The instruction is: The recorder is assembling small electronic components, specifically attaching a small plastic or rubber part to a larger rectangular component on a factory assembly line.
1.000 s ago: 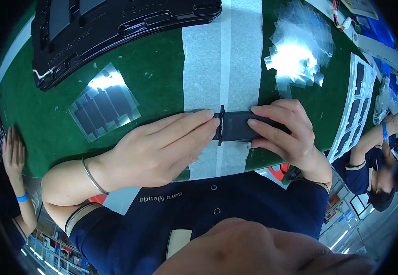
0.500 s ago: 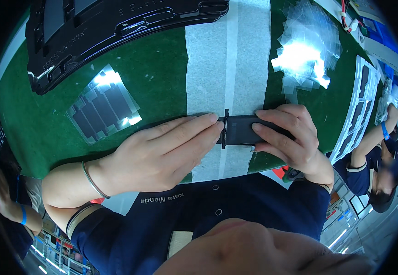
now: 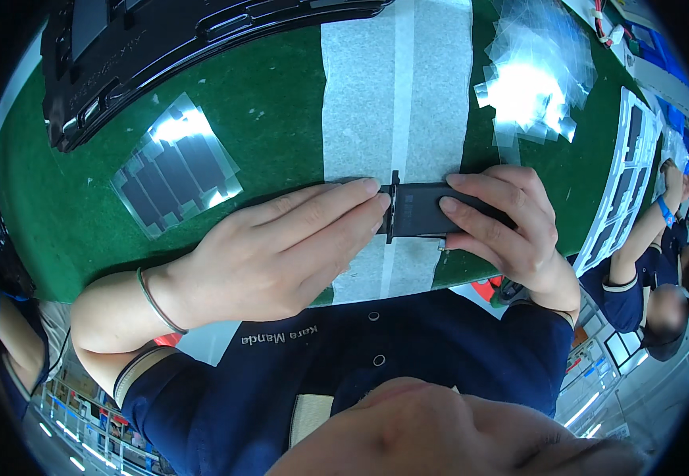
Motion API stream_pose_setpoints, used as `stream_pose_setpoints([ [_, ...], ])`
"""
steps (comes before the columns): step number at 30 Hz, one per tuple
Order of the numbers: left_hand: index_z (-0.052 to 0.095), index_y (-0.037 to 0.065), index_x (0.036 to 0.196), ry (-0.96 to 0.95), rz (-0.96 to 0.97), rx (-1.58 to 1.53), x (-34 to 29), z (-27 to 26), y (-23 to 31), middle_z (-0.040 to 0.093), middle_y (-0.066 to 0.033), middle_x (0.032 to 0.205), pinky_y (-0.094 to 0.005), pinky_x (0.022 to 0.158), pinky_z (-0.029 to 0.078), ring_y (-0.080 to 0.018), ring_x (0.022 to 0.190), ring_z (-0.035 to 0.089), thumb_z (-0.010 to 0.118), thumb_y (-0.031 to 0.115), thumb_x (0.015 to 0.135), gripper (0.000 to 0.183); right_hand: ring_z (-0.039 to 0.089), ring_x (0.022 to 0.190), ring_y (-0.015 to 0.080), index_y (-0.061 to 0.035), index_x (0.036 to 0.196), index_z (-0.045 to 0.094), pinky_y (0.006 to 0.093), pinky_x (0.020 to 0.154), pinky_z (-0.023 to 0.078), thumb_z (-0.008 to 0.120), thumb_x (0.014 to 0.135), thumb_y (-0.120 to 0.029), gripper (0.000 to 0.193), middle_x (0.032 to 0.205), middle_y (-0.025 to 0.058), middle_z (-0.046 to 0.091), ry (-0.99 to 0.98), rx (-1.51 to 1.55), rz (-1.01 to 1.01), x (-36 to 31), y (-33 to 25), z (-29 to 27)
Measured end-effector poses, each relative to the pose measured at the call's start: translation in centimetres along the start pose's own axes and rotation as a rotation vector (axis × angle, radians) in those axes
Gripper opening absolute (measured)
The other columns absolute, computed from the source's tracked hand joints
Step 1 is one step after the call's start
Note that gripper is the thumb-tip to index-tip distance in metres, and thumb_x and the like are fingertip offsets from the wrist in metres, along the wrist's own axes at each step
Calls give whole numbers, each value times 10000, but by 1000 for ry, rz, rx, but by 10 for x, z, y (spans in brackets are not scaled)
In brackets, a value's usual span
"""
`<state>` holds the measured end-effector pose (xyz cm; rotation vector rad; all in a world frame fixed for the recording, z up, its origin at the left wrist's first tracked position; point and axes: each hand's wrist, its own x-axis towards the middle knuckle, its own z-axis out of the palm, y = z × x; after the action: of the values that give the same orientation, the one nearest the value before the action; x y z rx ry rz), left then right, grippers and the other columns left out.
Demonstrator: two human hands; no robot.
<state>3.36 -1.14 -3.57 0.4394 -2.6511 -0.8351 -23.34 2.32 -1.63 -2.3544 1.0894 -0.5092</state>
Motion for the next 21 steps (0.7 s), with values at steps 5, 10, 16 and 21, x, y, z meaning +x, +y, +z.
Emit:
stream_pose_setpoints([
  [5,610,-82,988,11,-5,-25,1,1,-1,565,-181,1132,-359,879,502,-313,1108,529,651,78,593,428,539,826,238,-6,922,681,314,677,482,723,548,-180,414,1003,119,610,3,-21,1,0,-1,0],
  [10,610,-79,994,-6,-11,-22,1,-1,-1,562,-179,1139,-360,881,499,-311,1115,525,652,76,598,428,528,831,238,-46,917,691,310,674,480,727,539,-172,400,1015,111,600,-3,-45,-5,0,-2,1],
  [16,610,-70,993,16,-21,-36,0,-1,3,561,-167,1142,-364,854,501,-311,1105,530,654,71,621,400,506,830,231,-84,915,698,299,660,467,740,521,-116,398,998,82,578,7,-61,7,-1,-9,3],
  [21,600,-55,1000,164,176,142,-4,-2,15,558,-167,1134,-406,852,471,-327,1080,523,675,75,627,402,510,806,233,-92,997,680,339,644,436,739,556,-158,449,877,58,538,22,43,156,1,-20,-3],
])
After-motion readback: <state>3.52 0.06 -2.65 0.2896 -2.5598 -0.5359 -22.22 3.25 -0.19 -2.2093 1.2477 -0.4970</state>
